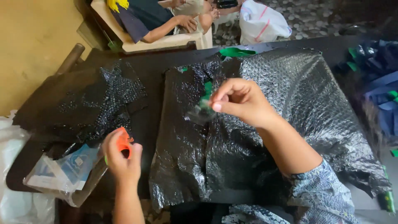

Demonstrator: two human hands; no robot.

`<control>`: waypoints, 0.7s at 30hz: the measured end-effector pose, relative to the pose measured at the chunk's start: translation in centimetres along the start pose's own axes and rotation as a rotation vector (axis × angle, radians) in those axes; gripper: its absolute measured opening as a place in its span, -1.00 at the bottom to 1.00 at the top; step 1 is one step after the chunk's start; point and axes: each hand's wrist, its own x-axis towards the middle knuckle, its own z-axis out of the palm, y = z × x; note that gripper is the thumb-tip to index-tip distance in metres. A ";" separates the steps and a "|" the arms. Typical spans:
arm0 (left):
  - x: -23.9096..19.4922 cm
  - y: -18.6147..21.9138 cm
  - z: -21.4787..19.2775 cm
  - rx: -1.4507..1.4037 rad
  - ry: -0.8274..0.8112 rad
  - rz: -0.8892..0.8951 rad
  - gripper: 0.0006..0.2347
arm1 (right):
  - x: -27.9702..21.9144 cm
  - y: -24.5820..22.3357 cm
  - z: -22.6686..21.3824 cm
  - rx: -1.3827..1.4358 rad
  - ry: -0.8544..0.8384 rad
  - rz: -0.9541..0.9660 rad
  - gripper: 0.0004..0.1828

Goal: The person wraps a green tote bag in black bubble wrap and secures the packaging with clear tape using a handheld dispenser.

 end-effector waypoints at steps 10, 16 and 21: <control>-1.4 17.6 1.6 -1.156 -0.630 -0.282 -0.48 | -8.9 0.8 1.3 0.082 0.207 0.158 -0.84; -3.7 18.3 0.8 -0.878 -0.589 -0.096 -0.90 | -14.6 2.4 -0.2 -0.122 0.265 0.117 -0.84; 0.0 17.8 -2.0 -0.915 -0.749 0.059 -0.63 | -16.9 3.1 -2.3 -0.248 0.336 0.027 -0.89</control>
